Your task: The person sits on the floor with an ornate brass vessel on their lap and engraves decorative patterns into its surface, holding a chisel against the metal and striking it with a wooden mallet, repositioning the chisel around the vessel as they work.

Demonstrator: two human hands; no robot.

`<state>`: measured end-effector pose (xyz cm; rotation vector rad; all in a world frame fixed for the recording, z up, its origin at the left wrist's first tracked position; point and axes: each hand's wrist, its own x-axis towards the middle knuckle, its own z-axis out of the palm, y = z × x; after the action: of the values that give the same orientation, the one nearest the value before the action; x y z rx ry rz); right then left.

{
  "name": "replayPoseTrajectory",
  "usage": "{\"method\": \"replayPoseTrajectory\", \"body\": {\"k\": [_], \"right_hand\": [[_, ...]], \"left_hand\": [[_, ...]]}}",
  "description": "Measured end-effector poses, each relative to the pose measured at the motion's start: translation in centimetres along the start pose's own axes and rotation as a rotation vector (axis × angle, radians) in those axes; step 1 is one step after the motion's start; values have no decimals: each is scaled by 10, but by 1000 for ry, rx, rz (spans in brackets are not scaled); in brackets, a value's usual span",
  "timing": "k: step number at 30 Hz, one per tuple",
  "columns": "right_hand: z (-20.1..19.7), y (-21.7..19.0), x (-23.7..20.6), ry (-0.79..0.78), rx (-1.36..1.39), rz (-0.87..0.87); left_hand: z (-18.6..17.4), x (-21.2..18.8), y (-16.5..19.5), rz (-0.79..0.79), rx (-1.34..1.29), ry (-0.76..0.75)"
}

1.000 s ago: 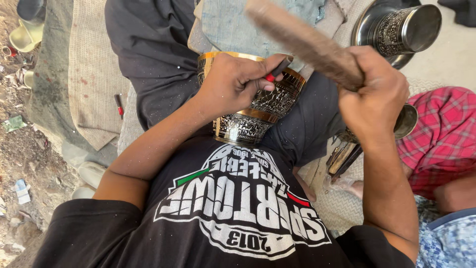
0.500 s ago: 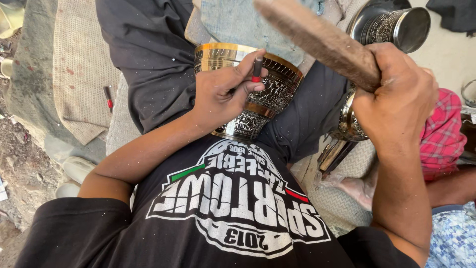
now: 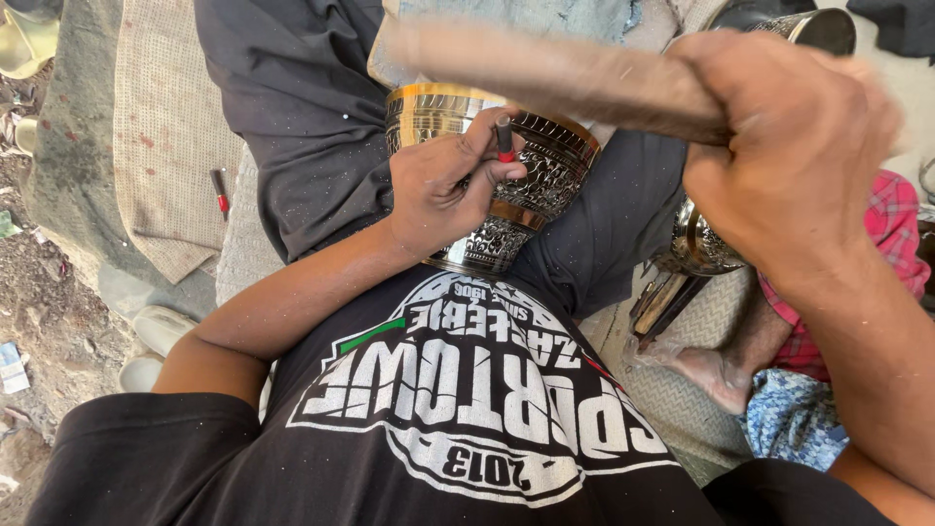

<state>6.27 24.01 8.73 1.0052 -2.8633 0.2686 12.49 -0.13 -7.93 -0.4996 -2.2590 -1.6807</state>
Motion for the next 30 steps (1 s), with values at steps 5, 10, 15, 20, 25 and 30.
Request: {"method": "replayPoseTrajectory", "body": {"k": [5, 10, 15, 20, 25, 30], "right_hand": [[1, 0, -4, -22, 28, 28], [2, -3, 0, -33, 80, 73], [-8, -14, 6, -15, -89, -25], [-13, -22, 12, -31, 315, 255], [-16, -26, 13, -37, -222, -31], [-15, -23, 9, -121, -241, 27]], "left_hand": [[1, -1, -3, 55, 51, 26], [2, -2, -3, 13, -23, 24], [1, -1, -1, -2, 35, -19], [-1, 1, 0, 37, 10, -26], [0, 0, 1, 54, -6, -14], [0, 0, 1, 21, 10, -29]]}}
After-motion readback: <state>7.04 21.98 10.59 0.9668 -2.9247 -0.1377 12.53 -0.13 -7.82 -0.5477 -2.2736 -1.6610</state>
